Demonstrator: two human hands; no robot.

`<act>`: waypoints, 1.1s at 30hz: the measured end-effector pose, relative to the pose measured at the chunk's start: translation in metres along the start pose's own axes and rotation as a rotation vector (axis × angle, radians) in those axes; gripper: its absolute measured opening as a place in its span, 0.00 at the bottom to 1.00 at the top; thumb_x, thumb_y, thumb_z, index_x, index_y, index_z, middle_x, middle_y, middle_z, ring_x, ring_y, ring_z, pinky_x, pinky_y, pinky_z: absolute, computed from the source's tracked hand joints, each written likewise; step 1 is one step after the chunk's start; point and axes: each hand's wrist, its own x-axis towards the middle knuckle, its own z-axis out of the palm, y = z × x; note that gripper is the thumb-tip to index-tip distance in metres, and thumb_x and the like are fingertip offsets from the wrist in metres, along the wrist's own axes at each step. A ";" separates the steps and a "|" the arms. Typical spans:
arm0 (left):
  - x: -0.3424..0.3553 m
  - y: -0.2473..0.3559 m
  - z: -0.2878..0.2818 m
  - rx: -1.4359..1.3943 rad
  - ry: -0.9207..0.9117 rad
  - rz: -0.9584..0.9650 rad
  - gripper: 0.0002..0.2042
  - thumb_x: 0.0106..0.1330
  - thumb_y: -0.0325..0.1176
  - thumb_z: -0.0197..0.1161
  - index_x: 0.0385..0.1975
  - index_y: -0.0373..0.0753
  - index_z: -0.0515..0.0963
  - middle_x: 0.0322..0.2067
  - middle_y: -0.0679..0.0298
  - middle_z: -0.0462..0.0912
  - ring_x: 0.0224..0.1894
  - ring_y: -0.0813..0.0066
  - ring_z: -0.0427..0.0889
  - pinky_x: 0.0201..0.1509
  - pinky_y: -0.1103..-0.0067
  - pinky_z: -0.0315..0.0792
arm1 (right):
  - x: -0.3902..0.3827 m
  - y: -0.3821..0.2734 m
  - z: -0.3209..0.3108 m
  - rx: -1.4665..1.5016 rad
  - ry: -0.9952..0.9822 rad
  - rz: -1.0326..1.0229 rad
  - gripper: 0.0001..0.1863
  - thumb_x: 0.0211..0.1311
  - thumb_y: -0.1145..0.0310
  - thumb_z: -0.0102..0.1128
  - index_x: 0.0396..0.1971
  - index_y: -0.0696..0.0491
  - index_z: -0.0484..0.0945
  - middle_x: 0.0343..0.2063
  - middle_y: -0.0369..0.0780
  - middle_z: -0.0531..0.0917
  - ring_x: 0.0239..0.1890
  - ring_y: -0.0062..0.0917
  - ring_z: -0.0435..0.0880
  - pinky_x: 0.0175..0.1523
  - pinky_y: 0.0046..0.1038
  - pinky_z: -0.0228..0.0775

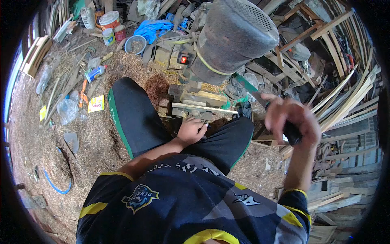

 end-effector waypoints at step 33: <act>-0.009 -0.024 -0.018 -0.087 0.116 -0.115 0.12 0.61 0.36 0.66 0.19 0.38 0.74 0.26 0.59 0.71 0.33 0.55 0.74 0.42 0.60 0.68 | 0.056 -0.024 0.052 0.087 0.549 1.502 0.14 0.77 0.63 0.57 0.30 0.51 0.67 0.12 0.33 0.67 0.07 0.22 0.66 0.12 0.27 0.54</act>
